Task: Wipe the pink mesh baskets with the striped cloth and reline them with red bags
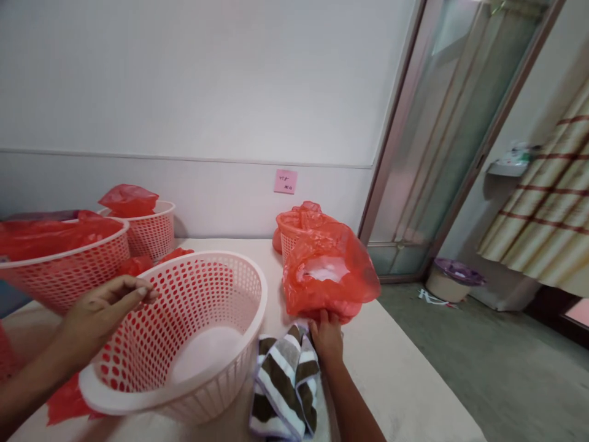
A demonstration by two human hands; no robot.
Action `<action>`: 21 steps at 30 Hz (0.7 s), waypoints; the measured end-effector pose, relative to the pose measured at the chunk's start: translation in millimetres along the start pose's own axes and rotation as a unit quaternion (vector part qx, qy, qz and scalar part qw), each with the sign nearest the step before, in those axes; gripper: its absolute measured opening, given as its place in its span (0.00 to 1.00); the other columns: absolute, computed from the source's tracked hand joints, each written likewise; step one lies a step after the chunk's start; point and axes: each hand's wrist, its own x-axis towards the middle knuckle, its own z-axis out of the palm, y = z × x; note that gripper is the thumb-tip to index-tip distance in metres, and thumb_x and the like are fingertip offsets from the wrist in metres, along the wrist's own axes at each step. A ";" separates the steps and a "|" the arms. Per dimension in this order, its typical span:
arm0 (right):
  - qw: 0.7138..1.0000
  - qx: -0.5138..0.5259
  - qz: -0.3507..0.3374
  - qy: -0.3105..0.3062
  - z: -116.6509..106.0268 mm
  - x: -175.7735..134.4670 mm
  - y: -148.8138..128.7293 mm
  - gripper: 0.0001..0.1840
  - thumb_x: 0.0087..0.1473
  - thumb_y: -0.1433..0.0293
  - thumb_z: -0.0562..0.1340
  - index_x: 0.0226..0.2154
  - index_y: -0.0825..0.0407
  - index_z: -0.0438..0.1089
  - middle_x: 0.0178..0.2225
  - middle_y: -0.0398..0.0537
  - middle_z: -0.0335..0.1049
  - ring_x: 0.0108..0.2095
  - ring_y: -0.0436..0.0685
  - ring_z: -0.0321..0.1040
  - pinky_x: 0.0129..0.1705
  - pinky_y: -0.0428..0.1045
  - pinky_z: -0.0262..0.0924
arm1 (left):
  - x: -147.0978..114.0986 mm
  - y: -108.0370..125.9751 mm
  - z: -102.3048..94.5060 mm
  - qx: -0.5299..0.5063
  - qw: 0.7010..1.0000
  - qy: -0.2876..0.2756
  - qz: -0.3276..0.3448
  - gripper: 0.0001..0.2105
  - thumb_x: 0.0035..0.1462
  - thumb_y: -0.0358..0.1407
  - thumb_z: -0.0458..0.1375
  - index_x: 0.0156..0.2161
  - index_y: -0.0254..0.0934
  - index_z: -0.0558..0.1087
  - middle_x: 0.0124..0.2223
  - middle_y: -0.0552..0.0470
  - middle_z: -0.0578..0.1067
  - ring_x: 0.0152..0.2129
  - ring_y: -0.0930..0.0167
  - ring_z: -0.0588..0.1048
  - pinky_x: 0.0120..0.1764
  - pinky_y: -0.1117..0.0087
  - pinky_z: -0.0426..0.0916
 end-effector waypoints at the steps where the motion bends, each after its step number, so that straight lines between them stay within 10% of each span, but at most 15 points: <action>1: 1.000 0.003 -0.003 0.002 3.7 2.5 0.8 0.18 0.56 0.62 0.55 0.46 0.53 0.67 0.43 0.57 0.64 0.45 0.65 0.64 0.44 0.55 0.59 | 1.1 2.8 3.9 0.009 1.000 -0.003 0.001 0.14 0.52 0.51 0.59 0.33 0.42 0.72 0.32 0.57 0.75 0.33 0.69 0.72 0.39 0.72 0.66; 10: 0.993 0.109 0.008 0.035 13.2 0.6 10.9 0.21 0.51 0.61 0.54 0.46 0.51 0.67 0.47 0.56 0.64 0.49 0.66 0.62 0.50 0.59 0.58 | 3.5 3.5 10.3 -0.007 1.000 0.008 -0.005 0.13 0.53 0.49 0.59 0.34 0.42 0.72 0.33 0.57 0.76 0.34 0.69 0.73 0.40 0.72 0.66; 21: 0.956 0.270 0.111 -0.021 -30.9 -96.0 -14.9 0.30 0.50 0.47 0.54 0.41 0.55 0.69 0.35 0.52 0.76 0.37 0.61 0.73 0.41 0.53 0.66 | 0.9 13.3 10.7 0.025 0.999 0.011 0.027 0.11 0.53 0.46 0.57 0.32 0.40 0.72 0.31 0.55 0.75 0.31 0.68 0.73 0.37 0.70 0.65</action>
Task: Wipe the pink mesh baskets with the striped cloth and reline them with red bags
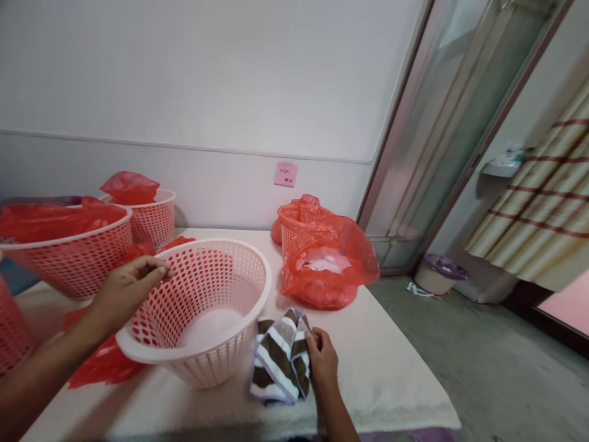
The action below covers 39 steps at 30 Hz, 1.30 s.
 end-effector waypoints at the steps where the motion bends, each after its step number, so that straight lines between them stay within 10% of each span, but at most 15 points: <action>1: 1.000 0.000 0.003 -0.007 1.5 -7.9 -4.0 0.31 0.48 0.47 0.57 0.43 0.55 0.69 0.37 0.53 0.76 0.38 0.62 0.73 0.42 0.53 0.66 | -0.4 -0.6 -0.2 -0.005 1.000 -0.002 0.003 0.11 0.54 0.45 0.57 0.32 0.39 0.72 0.31 0.55 0.75 0.32 0.68 0.73 0.37 0.70 0.65; 6: 1.000 -0.003 0.016 -0.012 15.3 -31.2 -19.4 0.38 0.36 0.56 0.64 0.50 0.56 0.66 0.51 0.59 0.70 0.52 0.68 0.67 0.53 0.57 0.60 | -4.2 0.4 -2.3 -0.010 1.000 -0.005 0.009 0.10 0.53 0.44 0.57 0.31 0.39 0.71 0.30 0.56 0.74 0.29 0.69 0.72 0.34 0.70 0.64; 13: 0.990 0.120 0.072 -0.010 8.9 -39.5 -26.0 0.24 0.34 0.62 0.61 0.38 0.51 0.70 0.30 0.46 0.74 0.36 0.64 0.71 0.43 0.57 0.63 | -25.1 3.3 -16.5 -0.010 1.000 0.007 0.010 0.08 0.53 0.41 0.58 0.30 0.39 0.71 0.28 0.57 0.74 0.29 0.69 0.71 0.35 0.70 0.63; 24: 0.882 0.425 0.198 -0.043 -20.0 -131.1 -55.4 0.24 0.40 0.60 0.66 0.42 0.48 0.71 0.34 0.46 0.79 0.35 0.63 0.77 0.36 0.57 0.70 | -33.3 20.5 -4.1 -0.180 0.967 0.179 0.017 0.09 0.52 0.42 0.58 0.34 0.38 0.68 0.31 0.53 0.76 0.32 0.69 0.77 0.42 0.65 0.72; 29: 0.859 0.451 0.199 -0.136 -26.7 -164.9 -57.1 0.18 0.44 0.55 0.64 0.36 0.48 0.77 0.32 0.51 0.80 0.41 0.68 0.76 0.41 0.63 0.70 | -110.5 38.5 2.8 -0.219 0.953 0.210 0.011 0.07 0.57 0.42 0.57 0.38 0.42 0.71 0.36 0.54 0.77 0.36 0.68 0.76 0.45 0.65 0.71; 35: 0.863 0.439 0.175 -0.179 -15.5 -194.0 -73.4 0.24 0.49 0.48 0.60 0.37 0.48 0.78 0.37 0.52 0.79 0.46 0.70 0.73 0.44 0.65 0.68 | -228.1 -5.5 55.1 -0.359 0.903 0.012 -0.236 0.22 0.35 0.44 0.70 0.39 0.45 0.74 0.44 0.47 0.79 0.45 0.55 0.76 0.47 0.58 0.71; 39: 0.853 0.459 0.182 -0.169 -5.4 -217.1 -87.0 0.21 0.43 0.53 0.68 0.38 0.46 0.78 0.39 0.51 0.79 0.45 0.69 0.73 0.45 0.62 0.68 | -261.3 -7.3 74.9 -0.434 0.864 -0.041 -0.251 0.33 0.33 0.49 0.71 0.48 0.43 0.73 0.46 0.42 0.79 0.45 0.54 0.76 0.46 0.58 0.71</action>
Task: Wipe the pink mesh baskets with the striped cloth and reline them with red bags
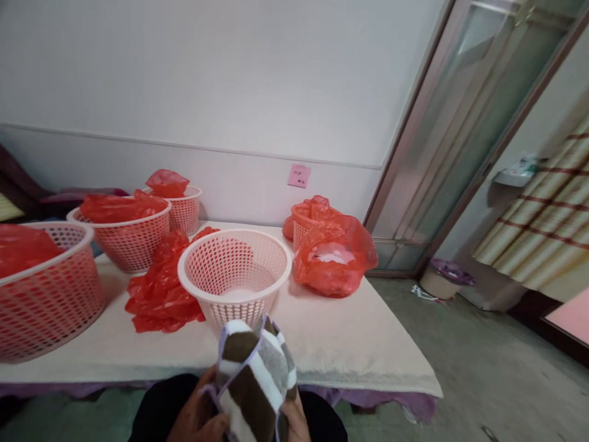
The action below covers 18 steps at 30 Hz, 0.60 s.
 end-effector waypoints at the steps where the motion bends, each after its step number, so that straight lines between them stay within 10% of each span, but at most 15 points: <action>1: 1.000 0.010 0.005 0.006 4.5 -4.8 1.2 0.22 0.41 0.55 0.69 0.39 0.45 0.78 0.40 0.51 0.79 0.45 0.68 0.73 0.45 0.60 0.69 | -4.8 1.3 1.6 -0.004 0.999 -0.019 -0.027 0.32 0.34 0.50 0.71 0.47 0.42 0.73 0.41 0.42 0.80 0.40 0.54 0.78 0.44 0.58 0.72; 6: 0.998 0.033 0.048 -0.003 27.0 -23.3 -5.1 0.34 0.36 0.63 0.72 0.50 0.45 0.71 0.40 0.50 0.78 0.41 0.66 0.74 0.41 0.56 0.69 | -21.9 18.3 -3.7 -0.058 0.993 -0.025 -0.098 0.24 0.38 0.47 0.71 0.41 0.37 0.76 0.33 0.46 0.80 0.34 0.57 0.79 0.41 0.59 0.71; 18: 0.966 -0.247 -0.070 -0.009 30.7 -44.9 -34.2 0.19 0.44 0.64 0.66 0.42 0.50 0.74 0.38 0.47 0.77 0.40 0.61 0.71 0.43 0.49 0.64 | -46.3 20.6 -25.6 -0.039 0.990 0.065 -0.119 0.24 0.39 0.48 0.70 0.42 0.39 0.76 0.33 0.48 0.81 0.31 0.59 0.80 0.37 0.61 0.72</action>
